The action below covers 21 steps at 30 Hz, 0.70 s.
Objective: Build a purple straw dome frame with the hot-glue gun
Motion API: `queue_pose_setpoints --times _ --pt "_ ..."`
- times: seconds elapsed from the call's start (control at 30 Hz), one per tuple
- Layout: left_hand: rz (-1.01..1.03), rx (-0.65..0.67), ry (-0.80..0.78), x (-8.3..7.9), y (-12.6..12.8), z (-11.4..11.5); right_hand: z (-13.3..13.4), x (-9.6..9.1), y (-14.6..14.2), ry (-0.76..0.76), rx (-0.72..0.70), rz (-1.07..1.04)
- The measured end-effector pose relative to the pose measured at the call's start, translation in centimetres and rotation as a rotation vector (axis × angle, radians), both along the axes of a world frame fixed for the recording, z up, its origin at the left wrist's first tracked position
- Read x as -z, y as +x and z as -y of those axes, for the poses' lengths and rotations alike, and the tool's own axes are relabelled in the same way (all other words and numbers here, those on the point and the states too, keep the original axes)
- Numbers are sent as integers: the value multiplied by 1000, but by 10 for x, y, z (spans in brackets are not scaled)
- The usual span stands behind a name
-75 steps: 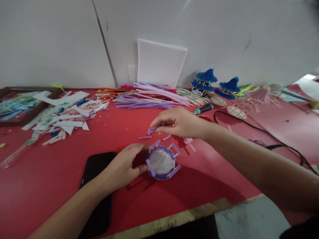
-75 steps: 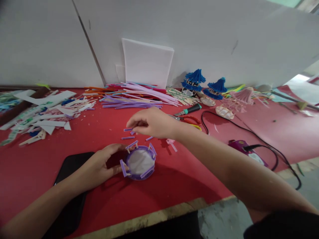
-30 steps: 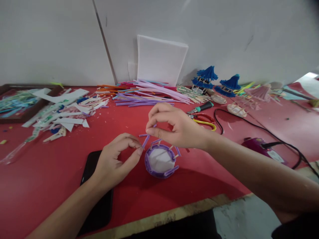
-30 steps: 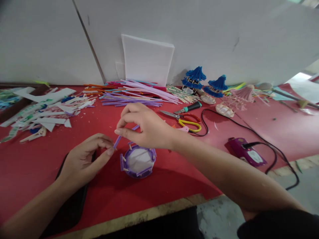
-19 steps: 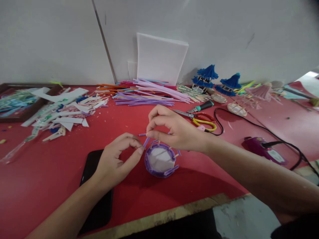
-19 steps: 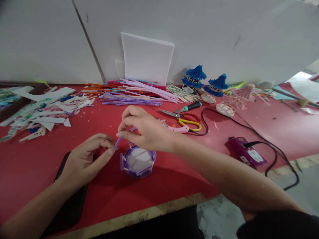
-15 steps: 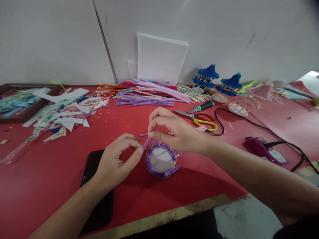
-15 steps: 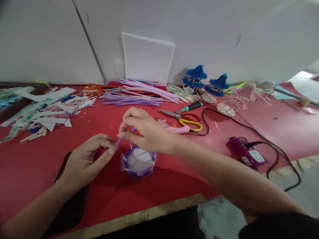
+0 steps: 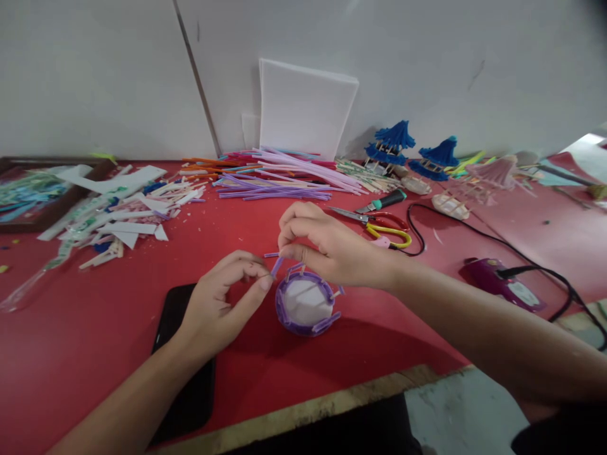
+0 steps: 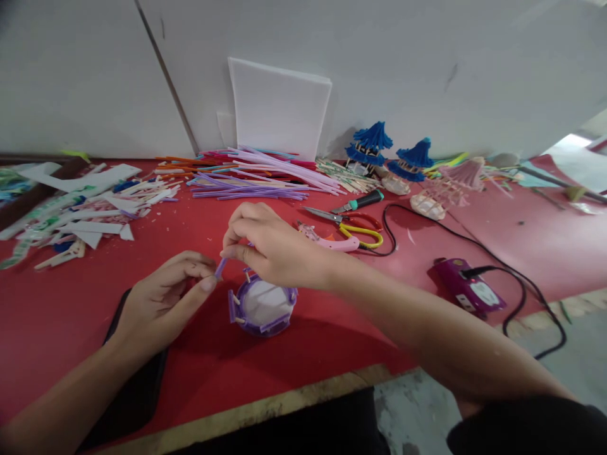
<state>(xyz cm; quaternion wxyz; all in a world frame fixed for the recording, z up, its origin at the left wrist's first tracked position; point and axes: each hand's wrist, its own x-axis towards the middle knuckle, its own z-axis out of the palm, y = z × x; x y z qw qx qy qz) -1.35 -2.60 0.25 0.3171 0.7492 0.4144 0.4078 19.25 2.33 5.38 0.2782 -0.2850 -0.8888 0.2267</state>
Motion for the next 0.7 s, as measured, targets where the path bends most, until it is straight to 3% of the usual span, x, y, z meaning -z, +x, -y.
queue_pose_setpoints --times 0.13,0.27,0.7 --pt "53 142 -168 5 -8 -4 -8 -3 5 -54 -27 1" --pt "-95 260 -335 13 -14 -11 -15 0 11 -139 -53 54" --pt "-114 282 -353 14 -2 -12 11 8 4 -89 63 120"
